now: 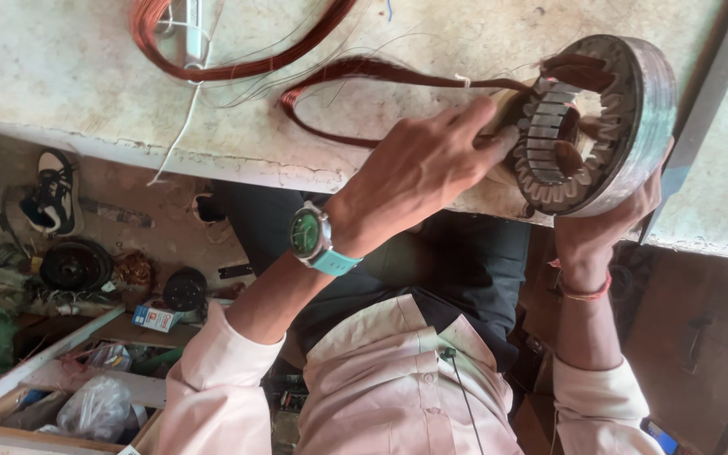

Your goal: The person winds copper wire by hand into the slots of a motor stator. They repeatedly feed the wire through the slots, rotate the stator to access different sections, and adjust the wire placement to ensure it sits correctly within the winding pattern.

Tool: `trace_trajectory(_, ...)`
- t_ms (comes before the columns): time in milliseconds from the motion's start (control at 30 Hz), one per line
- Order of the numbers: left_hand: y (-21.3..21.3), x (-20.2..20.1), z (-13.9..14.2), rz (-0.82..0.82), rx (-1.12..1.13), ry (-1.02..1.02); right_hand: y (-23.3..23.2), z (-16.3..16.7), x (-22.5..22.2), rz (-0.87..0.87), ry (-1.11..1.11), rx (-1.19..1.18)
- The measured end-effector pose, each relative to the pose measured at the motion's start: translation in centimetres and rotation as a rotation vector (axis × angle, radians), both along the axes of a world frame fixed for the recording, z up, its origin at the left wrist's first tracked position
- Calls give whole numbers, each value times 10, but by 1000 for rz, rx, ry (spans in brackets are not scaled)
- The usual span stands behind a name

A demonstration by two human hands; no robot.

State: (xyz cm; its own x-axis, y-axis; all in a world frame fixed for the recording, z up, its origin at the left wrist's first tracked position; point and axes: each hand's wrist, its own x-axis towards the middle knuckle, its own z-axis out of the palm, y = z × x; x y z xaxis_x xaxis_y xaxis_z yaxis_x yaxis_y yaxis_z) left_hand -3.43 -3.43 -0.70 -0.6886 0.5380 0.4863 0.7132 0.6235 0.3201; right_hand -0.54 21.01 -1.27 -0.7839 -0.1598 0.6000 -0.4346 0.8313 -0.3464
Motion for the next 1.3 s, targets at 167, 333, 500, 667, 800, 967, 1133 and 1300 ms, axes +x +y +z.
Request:
trace_trajectory(167,7,0,-1,12,-22,38,30,-3,-8,179,45,143)
trace_trajectory(333,10,0,-1,-31,38,-37,25,21,-23,323,-41,251)
trace_trajectory(500,8,-2,-4,-35,66,-20,17,49,-34,391,-41,351)
trace_trajectory(667,10,-2,-6,-5,-12,-9,22,56,-43,490,-63,400)
trace_trajectory(800,11,-3,-7,10,2,23,26,60,-39,538,-203,456)
trace_trajectory(967,3,-3,-6,-1,16,61,19,70,-45,654,-297,459)
trace_trajectory(1133,-16,4,-4,14,77,-71,5,90,-55,707,-390,437)
trace_trajectory(1300,-60,9,-5,70,74,-150,-10,103,-51,705,-296,515)
